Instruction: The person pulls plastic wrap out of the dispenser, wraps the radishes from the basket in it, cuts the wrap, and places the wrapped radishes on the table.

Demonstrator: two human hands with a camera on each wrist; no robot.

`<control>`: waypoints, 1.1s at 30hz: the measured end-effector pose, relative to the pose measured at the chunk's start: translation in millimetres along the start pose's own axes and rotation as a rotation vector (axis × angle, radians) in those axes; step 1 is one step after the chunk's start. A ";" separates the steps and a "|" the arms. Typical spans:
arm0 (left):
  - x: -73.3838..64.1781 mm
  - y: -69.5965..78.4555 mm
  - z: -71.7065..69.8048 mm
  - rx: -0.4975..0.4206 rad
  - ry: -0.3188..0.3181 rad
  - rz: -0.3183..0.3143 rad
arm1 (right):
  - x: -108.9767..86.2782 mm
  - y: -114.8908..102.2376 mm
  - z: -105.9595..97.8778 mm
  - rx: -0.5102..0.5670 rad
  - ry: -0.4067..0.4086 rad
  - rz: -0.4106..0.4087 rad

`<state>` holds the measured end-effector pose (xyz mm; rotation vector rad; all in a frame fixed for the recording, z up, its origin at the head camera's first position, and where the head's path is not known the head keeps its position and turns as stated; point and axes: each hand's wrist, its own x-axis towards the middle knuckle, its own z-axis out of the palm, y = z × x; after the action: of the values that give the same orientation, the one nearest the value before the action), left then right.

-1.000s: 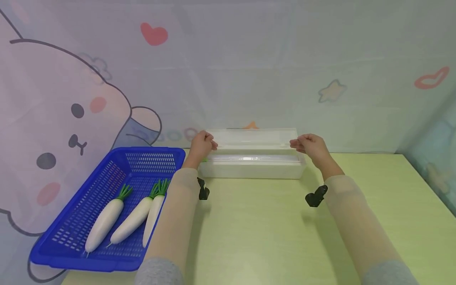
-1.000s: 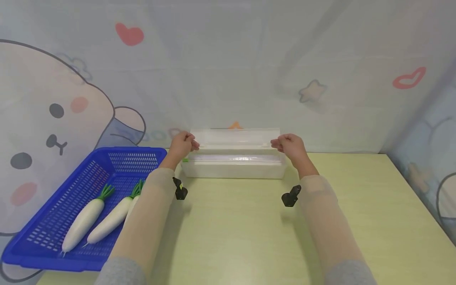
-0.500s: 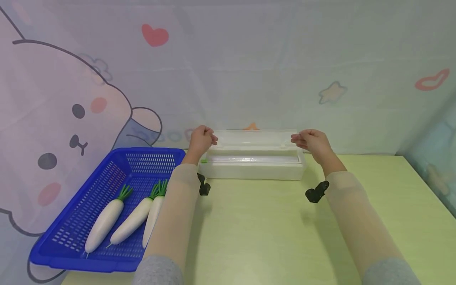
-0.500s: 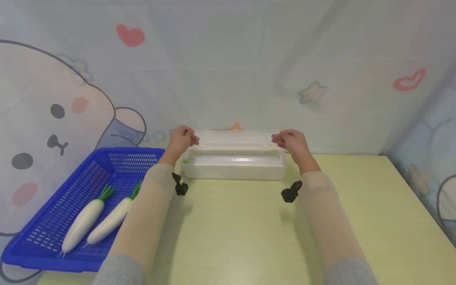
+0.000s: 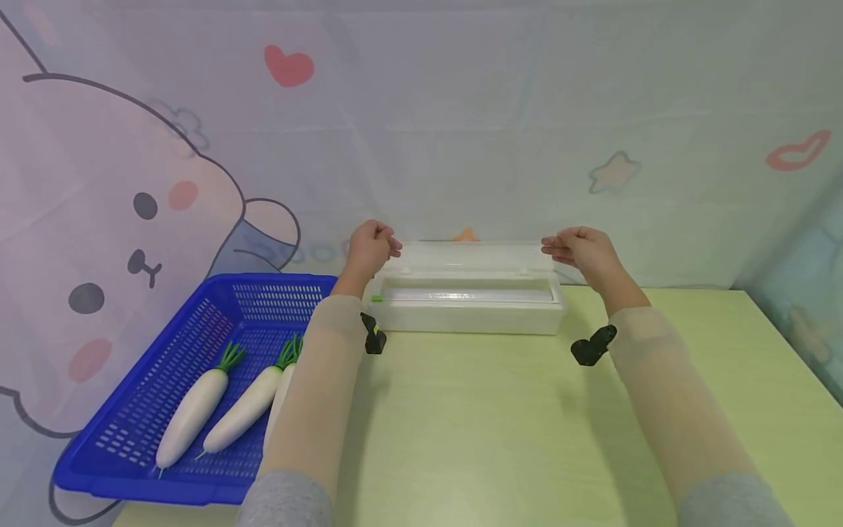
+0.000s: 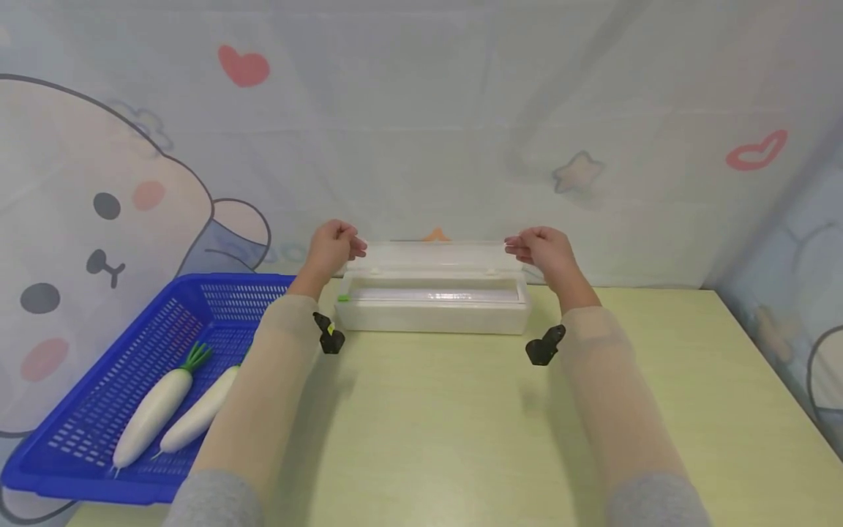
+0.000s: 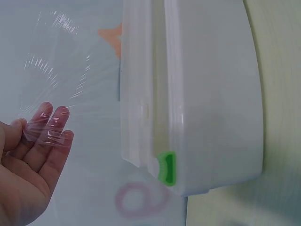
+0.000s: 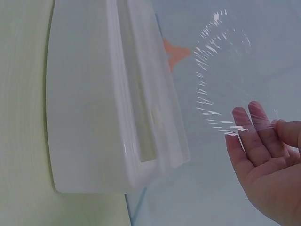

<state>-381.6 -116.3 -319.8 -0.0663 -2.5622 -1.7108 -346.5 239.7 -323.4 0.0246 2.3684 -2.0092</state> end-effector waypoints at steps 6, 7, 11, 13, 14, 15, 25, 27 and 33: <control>1.4 7.5 -1.2 0.010 0.009 0.012 | -1.4 -10.5 -7.9 -0.051 -0.024 -0.020; 1.6 8.9 -1.5 0.009 0.011 0.017 | -1.8 -12.2 -8.6 -0.052 -0.026 -0.023; 1.1 14.5 -3.7 0.002 0.016 0.033 | -3.7 -18.5 -9.8 -0.056 -0.028 -0.036; 1.0 17.0 -5.0 -0.002 0.017 0.040 | -4.7 -21.4 -10.4 -0.060 -0.025 -0.044; 1.2 18.1 -5.5 -0.005 0.016 0.042 | -5.2 -23.1 -10.5 -0.062 -0.026 -0.049; 1.6 19.3 -5.8 -0.008 0.015 0.044 | -5.4 -24.6 -10.9 -0.066 -0.023 -0.054; 4.7 34.3 -8.7 -0.045 0.060 0.058 | -3.2 -40.2 -13.3 -0.049 -0.023 -0.077; 4.2 37.3 -10.2 -0.054 0.064 0.052 | -2.5 -43.3 -13.0 -0.051 -0.021 -0.074; 4.0 43.4 -16.5 -0.074 0.092 0.060 | -1.1 -55.5 -11.4 -0.046 -0.029 -0.075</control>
<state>-382.1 -115.0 -273.2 -0.0654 -2.4071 -1.7438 -347.6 241.9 -266.8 -0.0951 2.4313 -1.9712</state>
